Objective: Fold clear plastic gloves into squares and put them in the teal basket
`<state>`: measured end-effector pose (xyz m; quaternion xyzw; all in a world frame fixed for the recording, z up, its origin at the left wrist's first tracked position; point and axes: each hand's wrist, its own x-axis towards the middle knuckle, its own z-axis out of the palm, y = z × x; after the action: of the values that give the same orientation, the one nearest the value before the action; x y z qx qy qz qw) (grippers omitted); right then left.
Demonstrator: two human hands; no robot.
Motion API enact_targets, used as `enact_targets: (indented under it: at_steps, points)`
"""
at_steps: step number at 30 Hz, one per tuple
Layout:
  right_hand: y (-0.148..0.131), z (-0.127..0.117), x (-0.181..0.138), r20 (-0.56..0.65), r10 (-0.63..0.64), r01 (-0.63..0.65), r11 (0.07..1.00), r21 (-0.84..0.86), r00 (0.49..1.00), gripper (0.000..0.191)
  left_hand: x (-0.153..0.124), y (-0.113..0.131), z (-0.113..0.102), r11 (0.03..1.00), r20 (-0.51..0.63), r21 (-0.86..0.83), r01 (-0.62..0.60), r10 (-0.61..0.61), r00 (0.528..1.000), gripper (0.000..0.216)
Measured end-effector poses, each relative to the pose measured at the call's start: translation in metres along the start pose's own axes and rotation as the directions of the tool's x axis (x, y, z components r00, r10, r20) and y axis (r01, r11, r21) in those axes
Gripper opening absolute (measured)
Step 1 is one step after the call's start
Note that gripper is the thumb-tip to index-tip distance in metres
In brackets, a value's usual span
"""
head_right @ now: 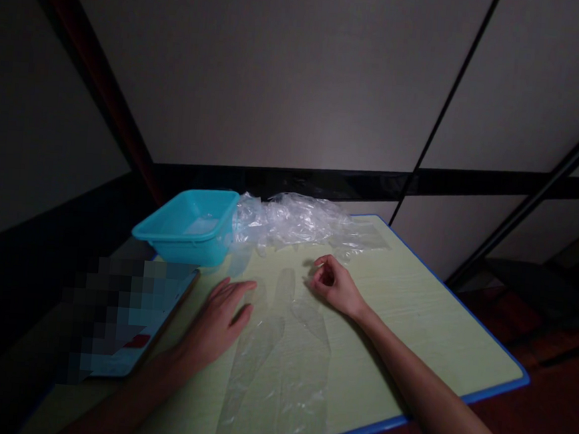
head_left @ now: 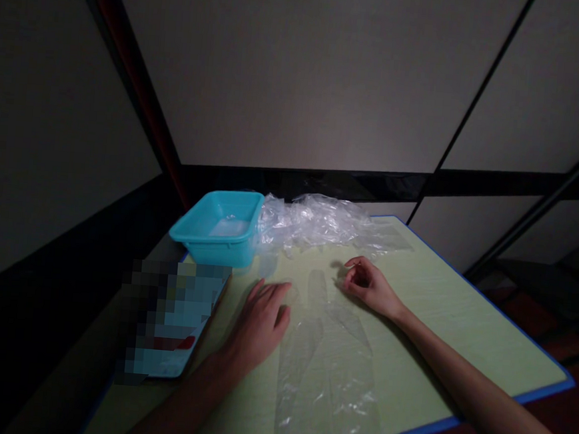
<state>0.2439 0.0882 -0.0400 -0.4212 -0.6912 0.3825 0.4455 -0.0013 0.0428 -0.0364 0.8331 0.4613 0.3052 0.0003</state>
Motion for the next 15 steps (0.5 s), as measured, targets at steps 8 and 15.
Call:
enact_targets:
  at_steps: [8,15]
  points:
    - [0.0023,-0.0072,0.0013,-0.012,-0.005,0.005,1.000,-0.010,1.000,0.032,-0.0003,0.0005,0.0004,1.000,-0.021,-0.005,0.002,-0.002,1.000,0.032]
    - [0.0048,-0.0065,-0.0024,-0.043,-0.042,0.035,0.988,-0.151,0.998,0.029,-0.0004,0.0001,-0.0002,1.000,-0.016,0.002,-0.014,0.014,1.000,0.031]
